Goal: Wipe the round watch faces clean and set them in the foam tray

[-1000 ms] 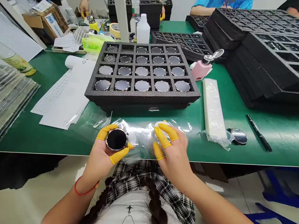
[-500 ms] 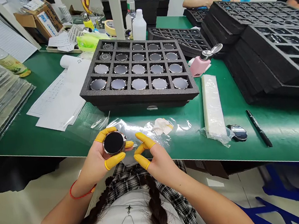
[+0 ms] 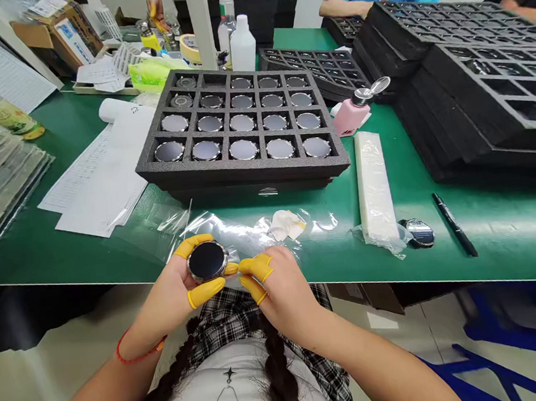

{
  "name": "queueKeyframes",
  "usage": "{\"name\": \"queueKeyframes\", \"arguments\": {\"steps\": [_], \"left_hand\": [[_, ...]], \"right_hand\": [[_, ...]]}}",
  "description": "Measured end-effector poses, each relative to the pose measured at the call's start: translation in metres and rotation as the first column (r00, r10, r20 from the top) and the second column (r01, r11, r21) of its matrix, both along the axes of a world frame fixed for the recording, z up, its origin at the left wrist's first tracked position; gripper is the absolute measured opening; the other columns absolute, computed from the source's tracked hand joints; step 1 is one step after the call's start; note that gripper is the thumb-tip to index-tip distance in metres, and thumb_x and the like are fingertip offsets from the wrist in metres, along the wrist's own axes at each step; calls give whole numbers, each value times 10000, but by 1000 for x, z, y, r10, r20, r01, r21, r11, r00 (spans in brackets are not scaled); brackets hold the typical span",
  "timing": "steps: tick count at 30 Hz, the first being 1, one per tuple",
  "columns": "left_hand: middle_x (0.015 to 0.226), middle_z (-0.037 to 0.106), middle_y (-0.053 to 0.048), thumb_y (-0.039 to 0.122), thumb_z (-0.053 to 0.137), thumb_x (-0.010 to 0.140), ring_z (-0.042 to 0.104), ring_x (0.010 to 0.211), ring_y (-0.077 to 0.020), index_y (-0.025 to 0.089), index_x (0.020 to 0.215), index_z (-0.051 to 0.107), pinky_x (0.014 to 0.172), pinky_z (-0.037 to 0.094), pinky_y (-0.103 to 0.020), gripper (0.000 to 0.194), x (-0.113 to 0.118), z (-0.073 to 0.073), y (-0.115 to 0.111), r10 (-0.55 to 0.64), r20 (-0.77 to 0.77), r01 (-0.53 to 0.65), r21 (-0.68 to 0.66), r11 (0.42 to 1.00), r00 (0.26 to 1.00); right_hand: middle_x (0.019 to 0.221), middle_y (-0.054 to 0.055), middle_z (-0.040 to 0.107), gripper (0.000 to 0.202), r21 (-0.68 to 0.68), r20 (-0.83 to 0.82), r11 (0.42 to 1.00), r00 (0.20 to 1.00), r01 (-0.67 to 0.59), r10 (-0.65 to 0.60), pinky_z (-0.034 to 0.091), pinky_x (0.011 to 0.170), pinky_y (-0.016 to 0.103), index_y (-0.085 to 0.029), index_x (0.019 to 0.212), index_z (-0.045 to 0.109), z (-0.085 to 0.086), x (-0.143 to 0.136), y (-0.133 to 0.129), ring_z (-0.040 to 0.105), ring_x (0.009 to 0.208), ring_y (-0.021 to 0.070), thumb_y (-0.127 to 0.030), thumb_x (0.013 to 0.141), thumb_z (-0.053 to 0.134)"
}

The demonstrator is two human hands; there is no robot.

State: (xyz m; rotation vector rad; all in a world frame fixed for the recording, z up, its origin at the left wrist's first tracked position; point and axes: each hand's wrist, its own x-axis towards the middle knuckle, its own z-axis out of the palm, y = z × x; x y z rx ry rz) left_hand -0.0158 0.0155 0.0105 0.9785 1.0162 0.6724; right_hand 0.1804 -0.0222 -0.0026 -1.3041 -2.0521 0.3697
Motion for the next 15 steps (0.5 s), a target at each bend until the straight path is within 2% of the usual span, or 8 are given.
{"name": "queueKeyframes", "arguments": {"steps": [6,9,12,15], "left_hand": [[1056,732,-71,303,801,720,732,982,-260,235,1257,414,860,588,-335,665,1,-1,1,6,-43,-6,-5,1000,999],[1081,734,-102,347,849,648,732,978,-304,216,1228,460,863,596,-383,710,1,-1,6,38,-71,-37,24,999,997],[1045,750,-111,354,861,636,737,961,-298,203,1223,443,889,585,-393,736,-1,-2,14,60,-46,-61,-3,998,997],[966,763,-82,339,839,681,744,935,-266,214,1240,396,892,575,-386,724,-3,-3,19,126,-28,-127,-32,991,992]], "right_hand": [[764,7,664,103,8,61,1000,998,-5,5,425,932,406,-218,908,597,-4,-3,-3,572,730,162,-148,931,526],[923,29,680,132,29,85,998,995,51,-53,357,1014,458,-225,898,631,-3,-5,-6,588,841,165,-145,928,530],[1022,33,652,146,111,55,990,994,88,-95,319,1048,488,-240,882,642,6,-4,-13,568,979,186,-128,902,551],[978,9,643,127,123,-52,991,998,42,-36,308,1069,482,-259,902,626,24,1,-19,576,1001,180,-140,892,584]]}}
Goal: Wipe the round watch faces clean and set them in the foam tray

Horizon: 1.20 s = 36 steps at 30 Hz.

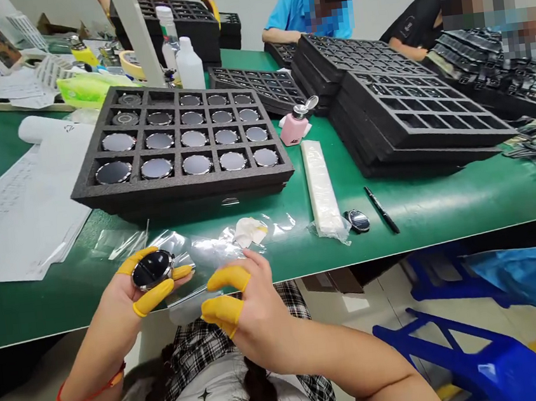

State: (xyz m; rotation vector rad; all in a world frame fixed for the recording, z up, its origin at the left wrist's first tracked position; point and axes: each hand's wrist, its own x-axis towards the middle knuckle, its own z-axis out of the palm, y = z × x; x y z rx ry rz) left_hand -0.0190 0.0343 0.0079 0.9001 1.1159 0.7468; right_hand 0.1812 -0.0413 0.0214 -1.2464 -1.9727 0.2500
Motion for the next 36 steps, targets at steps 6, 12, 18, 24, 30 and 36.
{"name": "queueKeyframes", "arguments": {"steps": [6,12,18,24,30,36], "left_hand": [[1005,691,-24,253,801,727,721,856,-187,246,1222,434,813,570,-310,616,6,-6,-9,-194,18,192,88,978,981],[1104,638,-24,245,761,765,660,898,-168,273,1230,480,809,536,-282,544,18,-11,-17,-337,-82,347,215,913,938],[1111,646,-32,277,721,809,653,919,-182,281,1254,467,839,530,-312,512,18,-12,-19,-316,-142,343,257,903,938],[1153,635,-50,281,735,793,659,944,-200,269,1247,492,868,532,-330,515,21,-12,-21,-303,-152,334,258,907,941],[1114,653,-42,273,741,783,666,897,-200,280,1243,484,815,549,-335,527,21,-11,-24,-304,-130,327,226,918,944],[1116,653,-43,259,737,781,667,900,-200,271,1242,502,835,541,-338,518,20,-9,-26,-295,-149,324,243,914,944]], "right_hand": [[1024,29,640,83,-335,-458,942,872,15,-176,393,1001,454,-273,793,629,18,14,10,563,1052,227,-228,856,659],[1227,15,622,248,-728,-604,626,693,-278,-394,444,948,413,-231,681,643,5,10,33,578,1079,244,-437,784,733],[1202,21,646,218,-738,-648,552,635,-388,-421,473,913,344,-227,754,689,-4,2,40,613,1033,209,-438,782,739],[1154,39,661,239,-716,-671,568,626,-406,-398,525,841,316,-203,736,666,-4,2,41,627,953,190,-427,788,730],[1131,43,643,247,-712,-677,574,612,-405,-407,563,705,294,-197,706,662,-1,1,39,624,895,184,-421,760,750],[1144,39,628,227,-708,-687,571,591,-416,-422,564,689,280,-193,711,661,0,-1,37,617,865,167,-394,757,757]]}}
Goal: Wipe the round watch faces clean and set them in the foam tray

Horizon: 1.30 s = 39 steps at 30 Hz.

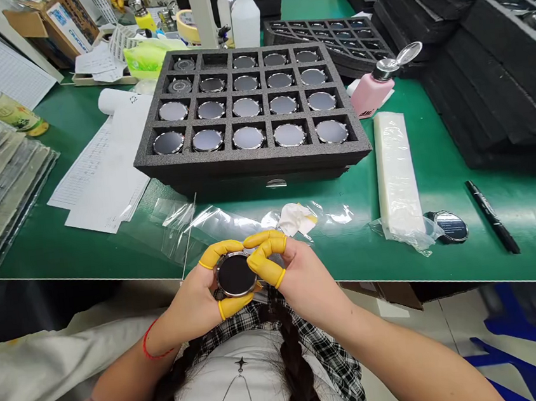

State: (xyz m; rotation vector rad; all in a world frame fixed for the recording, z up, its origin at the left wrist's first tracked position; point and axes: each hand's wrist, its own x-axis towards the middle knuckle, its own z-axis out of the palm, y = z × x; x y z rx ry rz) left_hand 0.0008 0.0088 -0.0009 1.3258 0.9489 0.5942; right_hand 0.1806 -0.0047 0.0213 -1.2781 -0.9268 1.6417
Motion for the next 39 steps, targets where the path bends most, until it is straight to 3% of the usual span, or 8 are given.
{"name": "queueKeyframes", "arguments": {"steps": [16,29,39], "left_hand": [[1206,619,-60,282,734,791,653,977,-214,276,1260,468,842,551,-328,539,-5,-1,-1,-26,-38,26,15,1000,999],[1210,625,-58,311,726,809,661,964,-202,281,1260,465,838,545,-314,522,-6,-1,0,-36,-42,36,15,999,998],[1196,618,-26,315,730,810,673,950,-191,308,1248,458,847,554,-333,516,-7,-2,-1,-49,-18,48,-26,999,999]], "right_hand": [[1142,46,635,251,14,74,1000,997,-22,21,554,767,319,-193,682,616,1,-4,-1,612,925,190,-400,762,734],[1157,36,633,208,22,49,999,998,-47,46,519,811,315,-193,695,624,-2,-2,-1,606,963,188,-350,800,712],[1149,26,634,175,-8,5,999,999,-43,43,515,804,298,-198,710,651,-2,-1,0,604,1001,200,-324,754,763]]}}
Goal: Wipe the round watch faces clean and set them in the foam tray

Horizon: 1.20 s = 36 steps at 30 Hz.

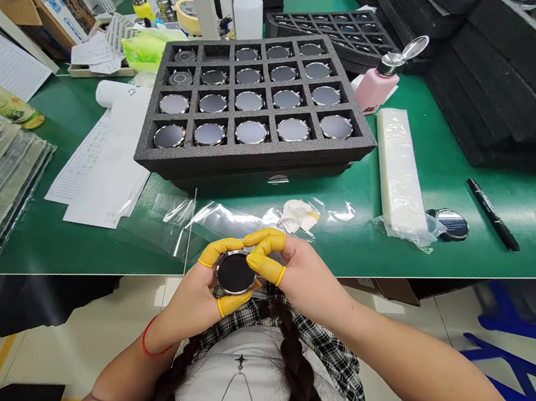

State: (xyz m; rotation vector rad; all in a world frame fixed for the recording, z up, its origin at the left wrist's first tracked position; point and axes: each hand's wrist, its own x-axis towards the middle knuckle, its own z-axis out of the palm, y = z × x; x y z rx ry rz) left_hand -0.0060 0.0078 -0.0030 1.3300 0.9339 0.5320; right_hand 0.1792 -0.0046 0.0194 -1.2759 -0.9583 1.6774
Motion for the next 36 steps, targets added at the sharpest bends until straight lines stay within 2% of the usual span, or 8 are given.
{"name": "queueKeyframes", "arguments": {"steps": [7,13,24,36], "left_hand": [[1157,637,-21,300,731,810,685,943,-195,314,1248,451,846,558,-343,520,0,0,0,4,3,-4,-11,1000,1000],[1175,622,-21,281,729,809,690,932,-190,317,1244,451,844,560,-339,518,-1,0,0,0,18,1,-11,1000,1000],[1162,617,-8,277,731,806,676,934,-187,338,1247,447,857,557,-351,527,-2,-5,-1,4,2,-4,23,1000,1000],[1123,625,-5,272,731,806,659,913,-168,324,1249,450,835,542,-317,528,-1,-3,-1,6,9,-6,18,1000,1000]], "right_hand": [[1134,30,619,183,-5,19,1000,1000,2,-1,502,805,316,-196,688,630,0,-1,1,593,1019,216,-307,737,766],[1150,34,623,170,36,63,999,998,-9,7,473,878,343,-198,708,627,-1,-1,0,584,1071,220,-320,791,710],[1119,36,605,172,14,20,1000,1000,9,-9,523,742,290,-193,688,623,-1,-3,0,580,962,190,-303,754,737],[1151,38,609,139,47,78,999,997,-15,11,496,842,326,-199,727,640,-1,-1,-1,589,1004,194,-304,803,692]]}}
